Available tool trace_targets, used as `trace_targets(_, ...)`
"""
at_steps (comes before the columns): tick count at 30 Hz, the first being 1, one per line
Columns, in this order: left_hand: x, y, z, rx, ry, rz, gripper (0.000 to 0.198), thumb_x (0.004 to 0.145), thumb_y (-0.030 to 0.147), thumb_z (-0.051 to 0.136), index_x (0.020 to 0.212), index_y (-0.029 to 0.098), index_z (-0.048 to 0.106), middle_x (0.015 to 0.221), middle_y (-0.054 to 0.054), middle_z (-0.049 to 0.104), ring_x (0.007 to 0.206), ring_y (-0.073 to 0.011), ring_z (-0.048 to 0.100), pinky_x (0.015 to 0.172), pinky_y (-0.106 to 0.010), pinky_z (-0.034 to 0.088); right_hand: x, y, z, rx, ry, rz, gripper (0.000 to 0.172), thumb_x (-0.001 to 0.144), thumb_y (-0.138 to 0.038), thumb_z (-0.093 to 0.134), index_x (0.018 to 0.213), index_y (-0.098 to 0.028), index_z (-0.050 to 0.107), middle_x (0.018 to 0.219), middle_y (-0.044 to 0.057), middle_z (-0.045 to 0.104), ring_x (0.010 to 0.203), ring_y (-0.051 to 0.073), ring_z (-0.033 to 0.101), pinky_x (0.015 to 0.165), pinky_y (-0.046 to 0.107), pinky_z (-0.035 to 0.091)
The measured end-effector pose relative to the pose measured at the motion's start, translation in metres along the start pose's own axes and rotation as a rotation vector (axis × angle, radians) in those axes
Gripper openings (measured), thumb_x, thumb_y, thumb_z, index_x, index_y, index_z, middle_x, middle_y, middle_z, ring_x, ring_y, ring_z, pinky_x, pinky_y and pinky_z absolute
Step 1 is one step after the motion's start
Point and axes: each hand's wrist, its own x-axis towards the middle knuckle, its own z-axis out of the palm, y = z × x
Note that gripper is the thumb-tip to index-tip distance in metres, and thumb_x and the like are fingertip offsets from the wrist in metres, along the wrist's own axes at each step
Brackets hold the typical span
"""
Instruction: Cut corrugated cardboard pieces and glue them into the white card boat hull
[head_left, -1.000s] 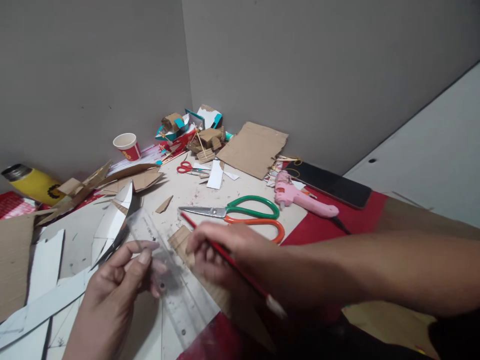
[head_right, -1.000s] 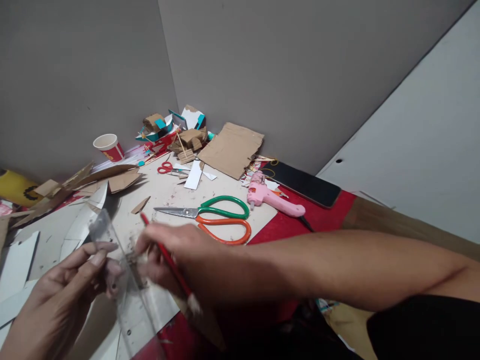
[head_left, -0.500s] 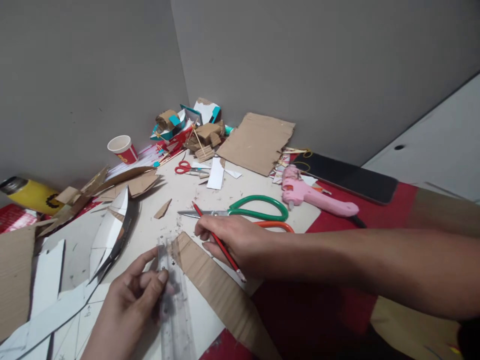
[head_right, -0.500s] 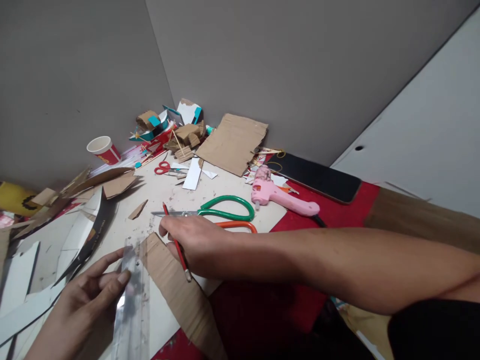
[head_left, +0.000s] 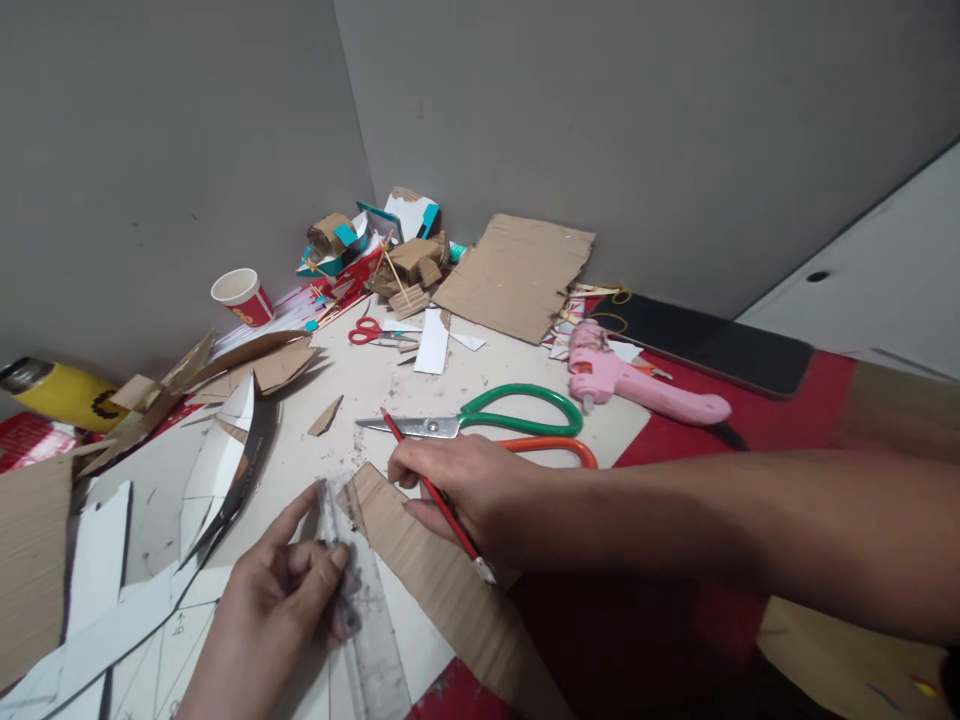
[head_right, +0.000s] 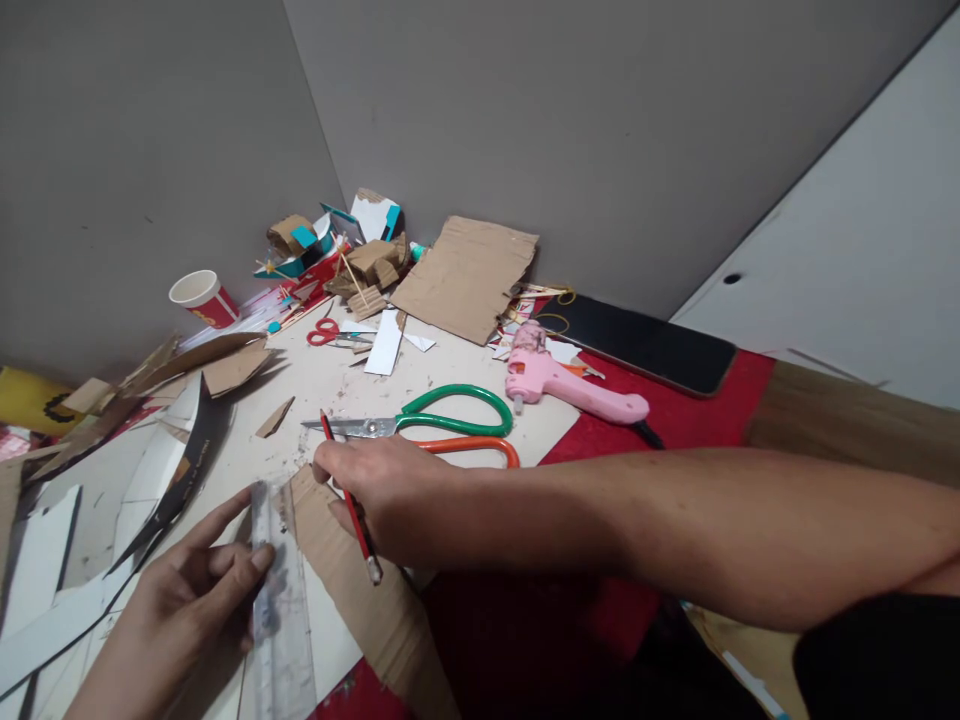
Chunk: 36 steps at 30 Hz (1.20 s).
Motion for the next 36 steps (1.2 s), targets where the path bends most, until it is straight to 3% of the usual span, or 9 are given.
trace_targets(11,-0.001,0.003,0.002,0.093,-0.008,-0.009,0.088,0.075,0.042,0.069,0.148,0.024,0.023,0.049,0.011,0.047,0.040,-0.0118,0.049,0.044,-0.024,0.040,-0.002,0.000,0.003,-0.029,-0.021,-0.008,0.015,0.082,-0.016,0.054,0.097,-0.017,0.055,0.090,0.007,0.066,0.078,0.020,0.060,0.064,0.028,0.038)
trace_targets(20,0.001,0.009,0.003,0.155,-0.032,-0.015,0.091,0.075,0.045,0.068,0.148,0.018,0.022,0.047,0.010,0.050,0.041,-0.0130,0.050,0.046,-0.024,0.039,-0.002,0.001,0.005,-0.043,-0.025,-0.011,0.029,0.073,-0.008,0.060,0.100,-0.017,0.055,0.091,0.008,0.067,0.081,0.021,0.061,0.066,0.028,0.041)
trace_targets(27,0.004,0.009,0.001,0.159,-0.043,-0.030,0.092,0.074,0.045,0.069,0.148,0.016,0.023,0.046,0.010,0.050,0.039,-0.0127,0.050,0.044,-0.024,0.037,0.001,0.006,0.001,0.021,-0.054,-0.004,0.025,0.079,-0.012,0.056,0.103,-0.017,0.056,0.094,0.008,0.067,0.084,0.022,0.061,0.070,0.030,0.042)
trace_targets(32,0.004,0.006,0.000,0.137,-0.066,-0.017,0.090,0.076,0.044,0.068,0.148,0.016,0.022,0.046,0.010,0.050,0.039,-0.0117,0.049,0.044,-0.023,0.036,-0.004,-0.006,-0.018,0.201,0.107,-0.087,0.025,0.094,-0.020,0.044,0.114,-0.016,0.057,0.104,0.007,0.065,0.091,0.018,0.061,0.077,0.028,0.045)
trace_targets(36,0.004,0.004,0.000,0.101,-0.069,-0.012,0.090,0.075,0.044,0.068,0.148,0.017,0.023,0.044,0.011,0.048,0.036,-0.0119,0.048,0.041,-0.022,0.036,-0.011,-0.022,-0.027,0.427,0.192,-0.070,0.038,0.100,-0.040,0.034,0.121,-0.020,0.058,0.090,0.003,0.065,0.072,0.012,0.059,0.067,0.025,0.047)
